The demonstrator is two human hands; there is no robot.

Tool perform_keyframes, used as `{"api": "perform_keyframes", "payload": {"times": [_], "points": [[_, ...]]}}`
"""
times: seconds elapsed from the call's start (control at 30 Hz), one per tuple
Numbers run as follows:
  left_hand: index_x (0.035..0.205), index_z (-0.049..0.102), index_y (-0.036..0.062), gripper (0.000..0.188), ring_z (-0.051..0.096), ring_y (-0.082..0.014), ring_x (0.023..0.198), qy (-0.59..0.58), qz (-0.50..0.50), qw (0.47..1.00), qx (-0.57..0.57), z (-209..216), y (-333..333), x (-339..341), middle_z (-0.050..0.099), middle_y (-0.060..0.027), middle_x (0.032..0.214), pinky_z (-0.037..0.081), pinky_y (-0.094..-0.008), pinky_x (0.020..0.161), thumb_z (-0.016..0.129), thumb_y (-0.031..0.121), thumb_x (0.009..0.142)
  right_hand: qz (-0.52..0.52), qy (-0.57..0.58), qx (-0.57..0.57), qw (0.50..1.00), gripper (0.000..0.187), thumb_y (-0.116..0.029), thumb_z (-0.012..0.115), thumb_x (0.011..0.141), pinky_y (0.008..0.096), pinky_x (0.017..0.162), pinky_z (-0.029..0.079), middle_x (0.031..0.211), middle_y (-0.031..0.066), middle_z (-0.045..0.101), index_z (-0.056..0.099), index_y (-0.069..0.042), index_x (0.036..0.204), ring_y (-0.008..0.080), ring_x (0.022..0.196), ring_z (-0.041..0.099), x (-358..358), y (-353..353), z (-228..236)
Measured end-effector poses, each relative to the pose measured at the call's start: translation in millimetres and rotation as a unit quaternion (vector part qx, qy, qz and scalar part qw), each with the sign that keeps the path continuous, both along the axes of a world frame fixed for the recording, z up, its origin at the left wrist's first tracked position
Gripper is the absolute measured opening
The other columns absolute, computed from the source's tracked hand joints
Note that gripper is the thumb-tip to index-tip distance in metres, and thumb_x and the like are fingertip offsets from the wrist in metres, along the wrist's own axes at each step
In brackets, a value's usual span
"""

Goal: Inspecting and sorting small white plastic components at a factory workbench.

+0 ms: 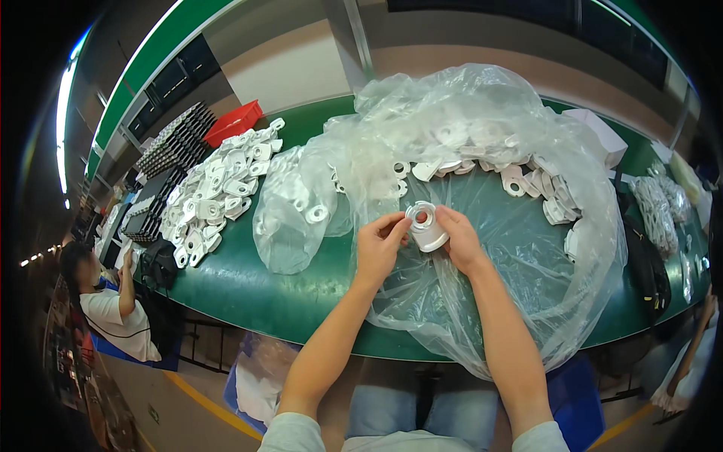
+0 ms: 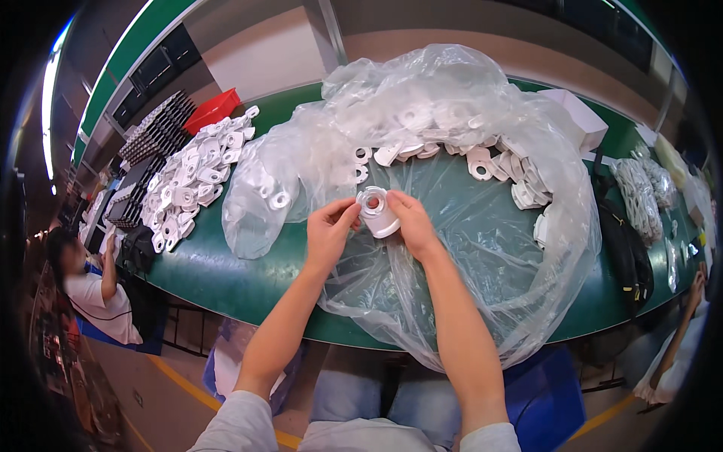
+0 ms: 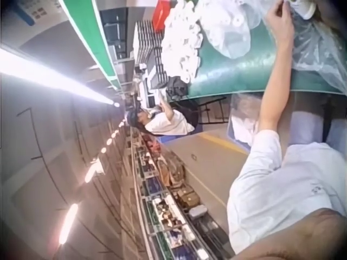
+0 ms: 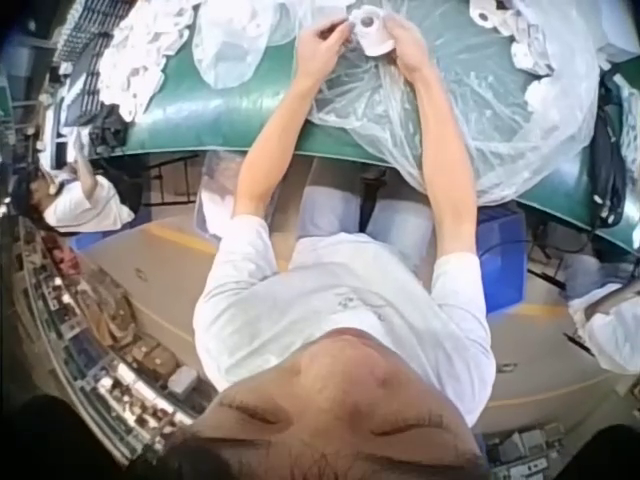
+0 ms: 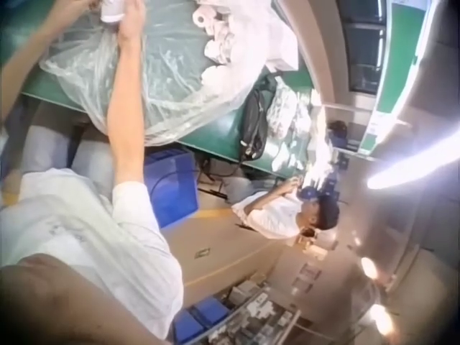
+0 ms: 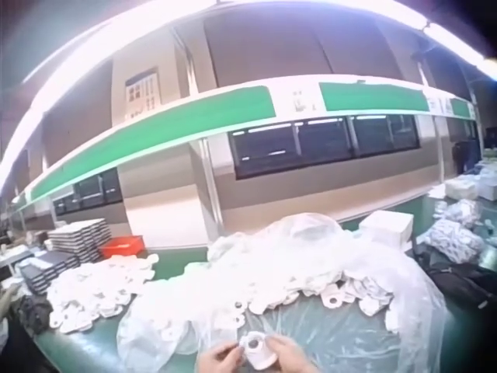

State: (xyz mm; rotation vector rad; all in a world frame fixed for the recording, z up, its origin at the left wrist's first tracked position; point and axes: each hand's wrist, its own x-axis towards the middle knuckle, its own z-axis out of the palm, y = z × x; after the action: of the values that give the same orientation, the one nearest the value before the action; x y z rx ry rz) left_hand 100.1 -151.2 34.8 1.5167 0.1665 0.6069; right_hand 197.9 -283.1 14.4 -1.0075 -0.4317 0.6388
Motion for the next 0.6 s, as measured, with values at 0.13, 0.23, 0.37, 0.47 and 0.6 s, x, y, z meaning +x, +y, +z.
{"api": "perform_keyframes", "payload": {"times": [0.13,0.23,0.37,0.47,0.6], "points": [[0.099,0.065,-0.0065,0.019,0.058,-0.0091,0.065,0.008,0.009,1.0,0.01,-1,0,0,0.064,-0.0051,0.075,0.048,-0.0226,0.059,0.062,0.009,0.088,-0.011,-0.022,-0.008,1.0,0.031,-0.025,0.046,0.096,0.0227,0.072,0.045,0.095,0.0024,0.063,0.06,0.0,0.107,0.0081,0.083,0.057,-1,1,-2],[0.098,0.065,-0.0064,0.019,0.058,-0.0093,0.064,0.019,0.014,1.0,0.017,1,-1,1,0.064,-0.0054,0.075,0.048,-0.0225,0.059,0.061,0.009,0.088,-0.021,-0.066,-0.028,0.997,0.031,-0.024,0.046,0.096,0.0223,0.071,0.045,0.094,0.0018,0.063,0.061,0.001,0.106,0.0074,0.081,0.057,-8,-2,8],[0.096,0.066,-0.0065,0.018,0.059,-0.0096,0.063,0.02,0.01,1.0,0.008,1,2,-1,0.064,-0.0057,0.075,0.049,-0.0227,0.059,0.06,0.009,0.089,-0.011,-0.073,-0.023,0.997,0.031,-0.024,0.045,0.096,0.022,0.068,0.045,0.091,0.0012,0.063,0.062,0.001,0.103,0.0069,0.079,0.057,-13,3,13],[0.094,0.065,-0.0066,0.017,0.059,-0.01,0.063,0.024,0.002,1.0,-0.004,2,1,0,0.064,-0.0059,0.075,0.05,-0.0231,0.059,0.06,0.009,0.089,-0.014,-0.078,-0.014,0.997,0.031,-0.024,0.045,0.096,0.0217,0.067,0.045,0.09,0.0011,0.063,0.062,0.001,0.103,0.0066,0.077,0.057,-11,3,10],[0.095,0.064,-0.0064,0.017,0.059,-0.0101,0.065,0.029,-0.006,1.0,-0.011,-1,1,1,0.064,-0.006,0.076,0.05,-0.0233,0.059,0.059,0.008,0.089,-0.023,-0.101,-0.025,0.994,0.031,-0.024,0.044,0.097,0.0214,0.065,0.043,0.087,0.0002,0.062,0.062,0.0,0.101,0.006,0.074,0.055,-12,2,11]]}}
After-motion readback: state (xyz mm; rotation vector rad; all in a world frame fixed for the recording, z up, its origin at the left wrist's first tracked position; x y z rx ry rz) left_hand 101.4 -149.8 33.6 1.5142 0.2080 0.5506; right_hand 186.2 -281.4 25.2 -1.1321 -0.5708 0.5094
